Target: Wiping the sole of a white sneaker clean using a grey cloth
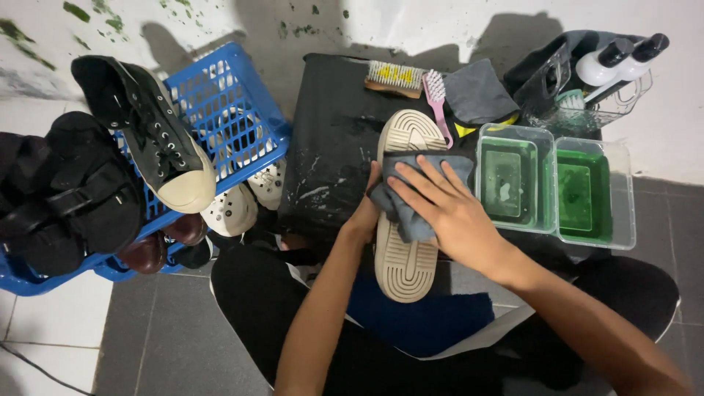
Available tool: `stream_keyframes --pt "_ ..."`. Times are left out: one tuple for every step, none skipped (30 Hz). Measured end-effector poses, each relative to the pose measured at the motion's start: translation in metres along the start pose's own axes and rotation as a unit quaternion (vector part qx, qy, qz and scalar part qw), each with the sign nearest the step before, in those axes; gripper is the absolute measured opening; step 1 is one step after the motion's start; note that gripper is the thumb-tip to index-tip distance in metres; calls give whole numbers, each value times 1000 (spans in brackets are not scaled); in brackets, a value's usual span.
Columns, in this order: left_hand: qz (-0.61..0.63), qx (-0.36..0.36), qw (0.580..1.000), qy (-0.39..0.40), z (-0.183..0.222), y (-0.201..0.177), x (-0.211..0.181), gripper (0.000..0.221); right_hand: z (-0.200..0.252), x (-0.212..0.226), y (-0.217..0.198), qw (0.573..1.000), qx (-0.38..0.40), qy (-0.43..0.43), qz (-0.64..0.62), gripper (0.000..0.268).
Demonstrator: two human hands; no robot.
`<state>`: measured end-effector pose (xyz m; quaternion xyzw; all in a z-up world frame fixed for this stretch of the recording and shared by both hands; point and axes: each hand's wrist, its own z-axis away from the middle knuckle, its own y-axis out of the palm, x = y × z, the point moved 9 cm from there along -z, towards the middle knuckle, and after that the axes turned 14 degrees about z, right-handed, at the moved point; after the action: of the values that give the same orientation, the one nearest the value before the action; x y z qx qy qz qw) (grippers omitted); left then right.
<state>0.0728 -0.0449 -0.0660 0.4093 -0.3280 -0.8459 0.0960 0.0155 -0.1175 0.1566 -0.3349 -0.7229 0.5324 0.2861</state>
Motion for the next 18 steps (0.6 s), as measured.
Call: stream_keyframes --pt "-1 1 1000 1 -2 0 0 92 -4 -2 -2 1000 -1 0 1 90" --pt "-13 -5 1000 -2 -3 -2 0 92 -7 -4 -4 1000 -8 4 0 88" --pt "-25 -11 1000 -4 -5 -4 -1 92 -11 -7 -7 1000 -14 6 -2 86" --pt "-26 -11 1000 -3 -7 -5 -2 92 -15 -11 -6 1000 -15 5 -2 86" --pt "-37 -18 999 -5 -7 -7 -1 92 -19 -16 -6 1000 -18 12 13 88" --pt "-48 -24 999 -8 -8 -10 1 92 -22 -21 -5 999 -21 18 27 90" --pt "-48 -24 999 -9 -9 -10 2 92 -25 -30 -1 999 -21 18 27 90" --pt "-59 -30 998 -12 -10 -11 3 92 -28 -40 3 999 -22 23 21 87" --pt "-70 -35 997 -15 -11 -12 4 93 -32 -50 7 999 -23 28 15 85" --pt "-71 -35 997 -15 -12 -12 3 93 -39 -54 4 999 -24 29 16 85" --pt "-82 -40 996 -18 -12 -12 4 93 -44 -63 1 998 -27 52 8 87" --pt "-93 -46 994 -21 -13 -13 5 93 -50 -72 -3 997 -30 76 -1 90" --pt "-94 -46 994 -21 -8 -9 3 93 -55 -75 -7 997 -31 76 0 90" --pt "-77 -31 996 -25 -4 -3 2 97 -60 -83 -13 993 -52 101 -20 86" --pt "-61 -17 998 -30 1 3 1 102 -64 -90 -20 988 -73 127 -39 83" --pt "-62 -17 998 -29 12 14 -8 102 -66 -86 -35 988 -74 127 -39 83" --pt "-69 -3 998 -12 22 28 -20 102 -67 -83 -57 983 -121 130 -51 78" --pt "-76 11 997 5 32 42 -32 103 -67 -81 -79 975 -168 132 -63 74"
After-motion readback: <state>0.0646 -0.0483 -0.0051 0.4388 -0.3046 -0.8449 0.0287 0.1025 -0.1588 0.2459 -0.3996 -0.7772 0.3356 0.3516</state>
